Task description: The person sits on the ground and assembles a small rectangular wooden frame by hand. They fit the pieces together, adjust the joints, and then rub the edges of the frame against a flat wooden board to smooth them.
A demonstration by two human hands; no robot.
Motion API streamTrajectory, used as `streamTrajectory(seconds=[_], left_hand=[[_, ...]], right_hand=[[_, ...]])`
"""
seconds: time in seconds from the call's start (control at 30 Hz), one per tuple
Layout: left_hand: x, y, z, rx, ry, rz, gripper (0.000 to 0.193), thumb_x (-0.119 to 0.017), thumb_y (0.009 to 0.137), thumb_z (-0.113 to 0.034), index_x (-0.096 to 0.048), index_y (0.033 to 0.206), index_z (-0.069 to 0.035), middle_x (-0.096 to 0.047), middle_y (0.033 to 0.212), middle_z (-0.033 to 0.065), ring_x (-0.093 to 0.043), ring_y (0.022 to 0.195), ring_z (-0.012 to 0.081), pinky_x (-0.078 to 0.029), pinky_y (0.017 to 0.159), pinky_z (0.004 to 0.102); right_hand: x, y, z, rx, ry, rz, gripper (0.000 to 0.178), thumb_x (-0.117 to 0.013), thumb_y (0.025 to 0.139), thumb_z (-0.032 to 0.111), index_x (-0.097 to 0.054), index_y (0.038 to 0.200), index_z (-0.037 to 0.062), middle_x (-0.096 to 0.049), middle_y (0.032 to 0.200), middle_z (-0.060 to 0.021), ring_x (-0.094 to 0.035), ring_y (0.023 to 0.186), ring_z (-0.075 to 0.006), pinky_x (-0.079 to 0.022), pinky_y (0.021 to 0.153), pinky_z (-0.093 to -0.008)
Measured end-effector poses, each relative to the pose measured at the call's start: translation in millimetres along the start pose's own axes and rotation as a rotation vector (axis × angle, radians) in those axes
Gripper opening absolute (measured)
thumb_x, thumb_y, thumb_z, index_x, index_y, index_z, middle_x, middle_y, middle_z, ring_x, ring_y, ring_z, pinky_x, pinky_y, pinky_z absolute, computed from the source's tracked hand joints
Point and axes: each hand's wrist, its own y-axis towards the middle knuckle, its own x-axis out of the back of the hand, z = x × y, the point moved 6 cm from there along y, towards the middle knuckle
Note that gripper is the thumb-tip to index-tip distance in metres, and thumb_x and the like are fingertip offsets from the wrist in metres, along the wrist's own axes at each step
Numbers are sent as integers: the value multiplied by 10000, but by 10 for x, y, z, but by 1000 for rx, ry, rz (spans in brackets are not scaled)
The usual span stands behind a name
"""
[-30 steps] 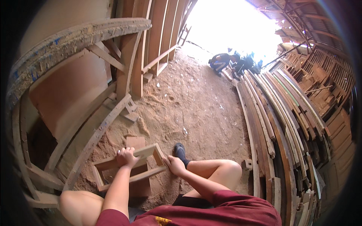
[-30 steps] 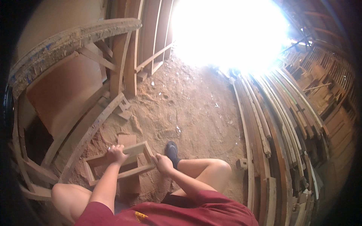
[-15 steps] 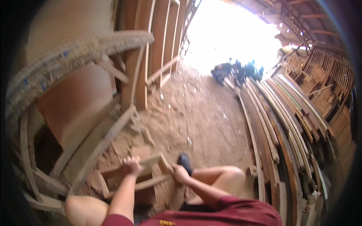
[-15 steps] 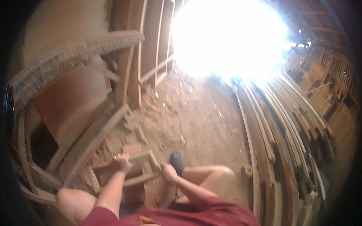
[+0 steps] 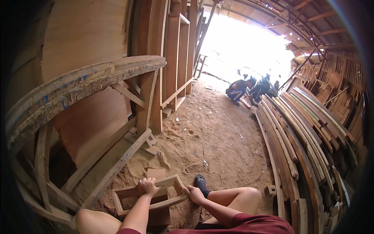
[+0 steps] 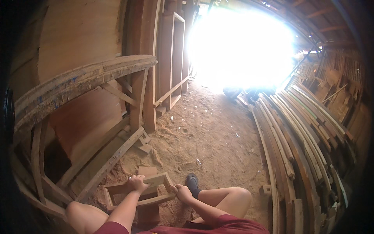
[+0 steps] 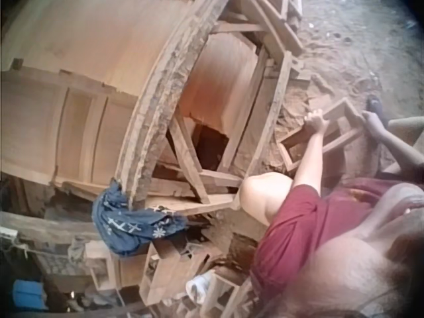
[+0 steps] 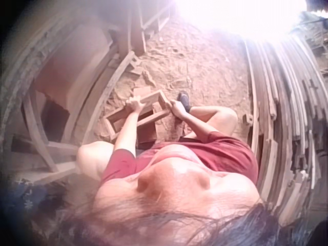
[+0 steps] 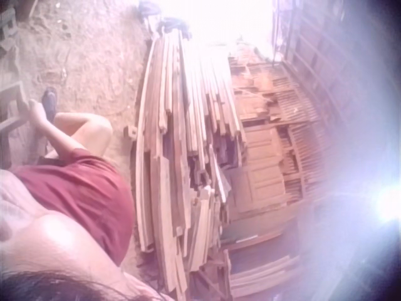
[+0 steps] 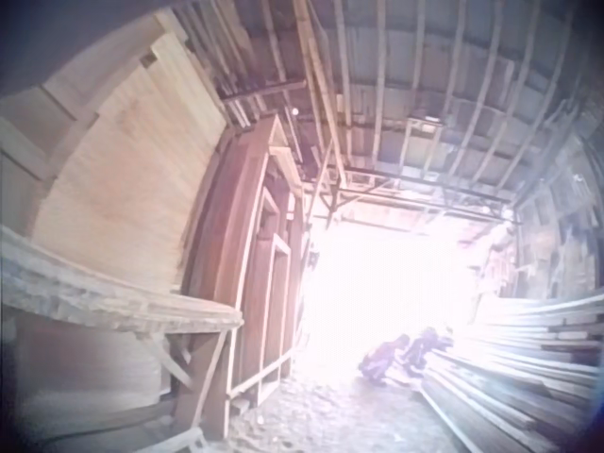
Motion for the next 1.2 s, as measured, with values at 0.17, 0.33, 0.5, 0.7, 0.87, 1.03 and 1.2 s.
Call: streamTrajectory(seconds=[0.17, 0.33, 0.5, 0.7, 0.87, 1.03, 1.2], left_hand=[[-29, 18, 46, 14, -3, 27, 503, -830, 622, -645, -718, 783, -183, -707, 808, 8, -673, 831, 233, -501, 787, 421], [-12, 8, 40, 15, -2, 28, 501, -829, 624, -641, -717, 789, -182, -703, 808, 11, -672, 831, 236, -500, 792, 424], [-51, 28, 35, 6, -20, 1, 500, -841, 613, -629, -713, 785, -177, -699, 816, 13, -668, 824, 237, -500, 783, 427], [-10, 2, 38, 5, -27, 10, 504, -844, 607, -631, -706, 776, -177, -693, 800, 13, -666, 812, 239, -500, 759, 431], [6, 28, 48, 19, -34, 24, 496, -841, 624, -622, -710, 802, -178, -704, 814, 11, -670, 821, 243, -505, 773, 430], [-13, 12, 34, 25, -18, 29, 506, -830, 614, -644, -732, 803, -186, -711, 822, 8, -675, 826, 231, -528, 793, 412], [11, 32, 70, 36, -21, 44, 503, -837, 624, -635, -722, 810, -182, -711, 833, 9, -671, 843, 234, -499, 803, 421]], right_hand=[[-15, 324, 146, 41, -61, -47, 509, -560, 1016, 488, -675, 938, -1, -682, 912, -281, -668, 901, -454, -518, 779, -503], [2, 112, 166, 31, -22, -29, 527, -585, 998, 507, -666, 915, -7, -681, 890, -273, -671, 890, -449, -516, 772, -493], [76, 166, 157, 31, -41, -51, 540, -617, 977, 518, -659, 899, -15, -682, 883, -270, -668, 871, -453, -516, 757, -477], [-24, 363, 92, -8, 22, -48, 519, -644, 968, 492, -674, 925, -24, -677, 864, -272, -691, 827, -410, -518, 736, -458], [7, 150, 15, -5, 113, -69, 492, -643, 982, 458, -678, 922, -28, -666, 823, -268, -679, 728, -340, -513, 704, -424], [-48, 377, 47, -29, 127, -72, 495, -648, 986, 450, -672, 900, -37, -665, 799, -258, -664, 692, -328, -508, 682, -412], [-64, 158, -90, -48, 43, 49, 535, -703, 935, 504, -667, 859, -24, -661, 701, -157, -677, 675, -194, -519, 628, -381]])
